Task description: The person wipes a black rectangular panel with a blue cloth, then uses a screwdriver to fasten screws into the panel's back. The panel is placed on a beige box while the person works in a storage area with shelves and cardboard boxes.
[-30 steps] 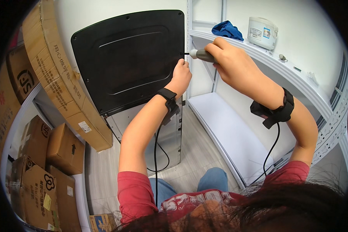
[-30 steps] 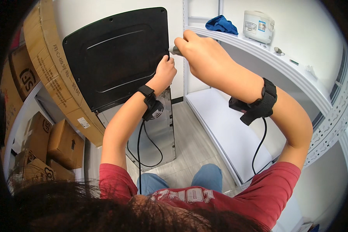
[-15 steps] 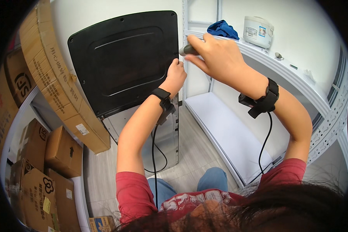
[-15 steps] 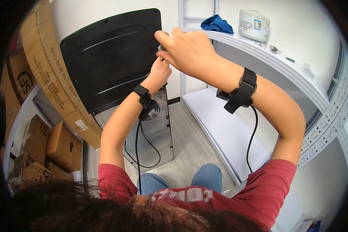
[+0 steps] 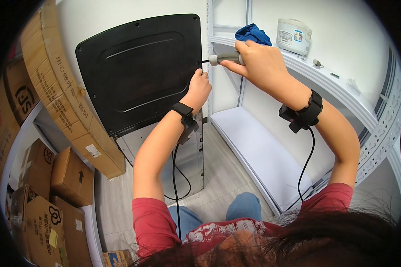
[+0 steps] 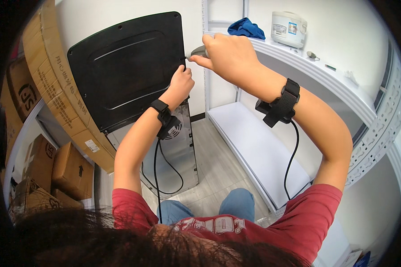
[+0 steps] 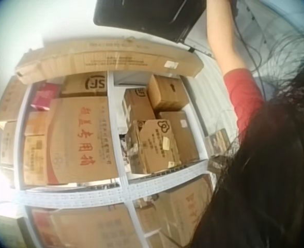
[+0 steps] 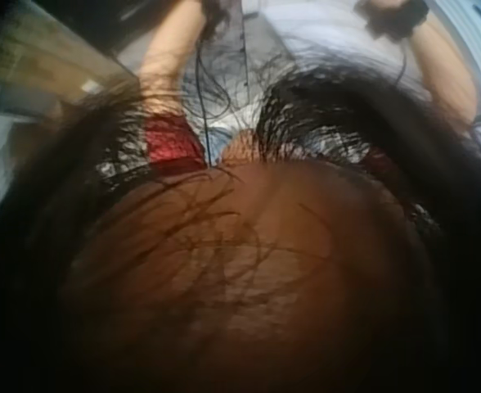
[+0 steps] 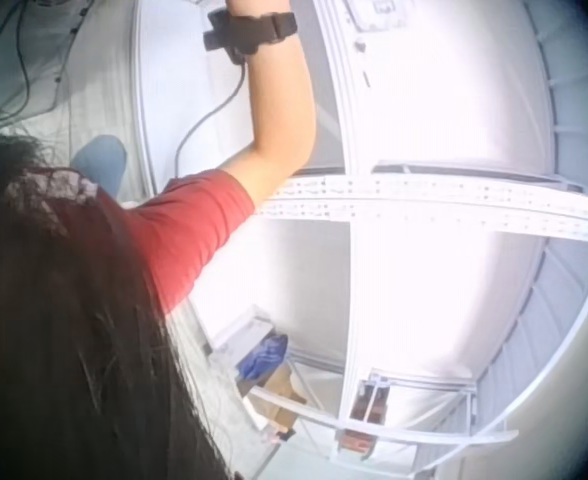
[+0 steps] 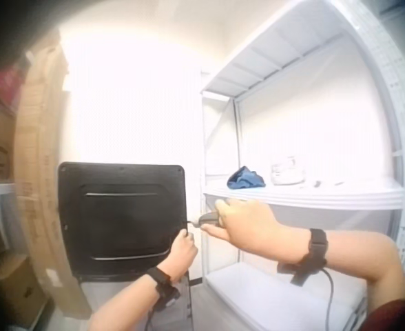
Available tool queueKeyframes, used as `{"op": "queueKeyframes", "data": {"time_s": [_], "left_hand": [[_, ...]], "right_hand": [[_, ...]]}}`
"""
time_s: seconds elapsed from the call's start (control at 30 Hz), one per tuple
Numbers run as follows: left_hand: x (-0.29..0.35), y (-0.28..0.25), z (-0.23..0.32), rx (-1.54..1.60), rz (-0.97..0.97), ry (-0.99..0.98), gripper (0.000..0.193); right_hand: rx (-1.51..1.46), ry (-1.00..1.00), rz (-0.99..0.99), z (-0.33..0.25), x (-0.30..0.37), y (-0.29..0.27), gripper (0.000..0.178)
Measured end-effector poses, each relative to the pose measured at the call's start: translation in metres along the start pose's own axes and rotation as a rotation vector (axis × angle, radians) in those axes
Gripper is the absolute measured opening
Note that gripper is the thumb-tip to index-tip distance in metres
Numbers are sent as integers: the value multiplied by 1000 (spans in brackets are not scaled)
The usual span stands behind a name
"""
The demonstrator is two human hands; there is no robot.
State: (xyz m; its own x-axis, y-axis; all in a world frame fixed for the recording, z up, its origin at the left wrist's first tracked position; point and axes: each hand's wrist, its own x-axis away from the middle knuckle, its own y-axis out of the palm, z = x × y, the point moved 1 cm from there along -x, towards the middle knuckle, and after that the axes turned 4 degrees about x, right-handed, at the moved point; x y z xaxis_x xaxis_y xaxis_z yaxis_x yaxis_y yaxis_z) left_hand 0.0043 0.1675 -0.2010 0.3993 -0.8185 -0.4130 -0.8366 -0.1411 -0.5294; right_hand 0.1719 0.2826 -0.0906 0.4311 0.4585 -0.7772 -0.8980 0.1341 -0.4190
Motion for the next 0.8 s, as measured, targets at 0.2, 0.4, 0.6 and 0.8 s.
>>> {"op": "queueKeyframes", "data": {"time_s": [0.2, 0.4, 0.6, 0.8], "left_hand": [[0, -2, 2, 4, 22, -5, 10], [1, -2, 3, -4, 45, -6, 10], [-1, -8, 3, -26, -71, -18, 14], [-1, -8, 4, -40, -71, -6, 15]], "right_hand": [[-132, -204, 196, -2, 9, 8, 20], [-170, -257, 148, 2, 16, 7, 32], [-39, 26, -116, -1, 12, 0, 33], [-133, -190, 125, 6, 16, 1, 31]]}}
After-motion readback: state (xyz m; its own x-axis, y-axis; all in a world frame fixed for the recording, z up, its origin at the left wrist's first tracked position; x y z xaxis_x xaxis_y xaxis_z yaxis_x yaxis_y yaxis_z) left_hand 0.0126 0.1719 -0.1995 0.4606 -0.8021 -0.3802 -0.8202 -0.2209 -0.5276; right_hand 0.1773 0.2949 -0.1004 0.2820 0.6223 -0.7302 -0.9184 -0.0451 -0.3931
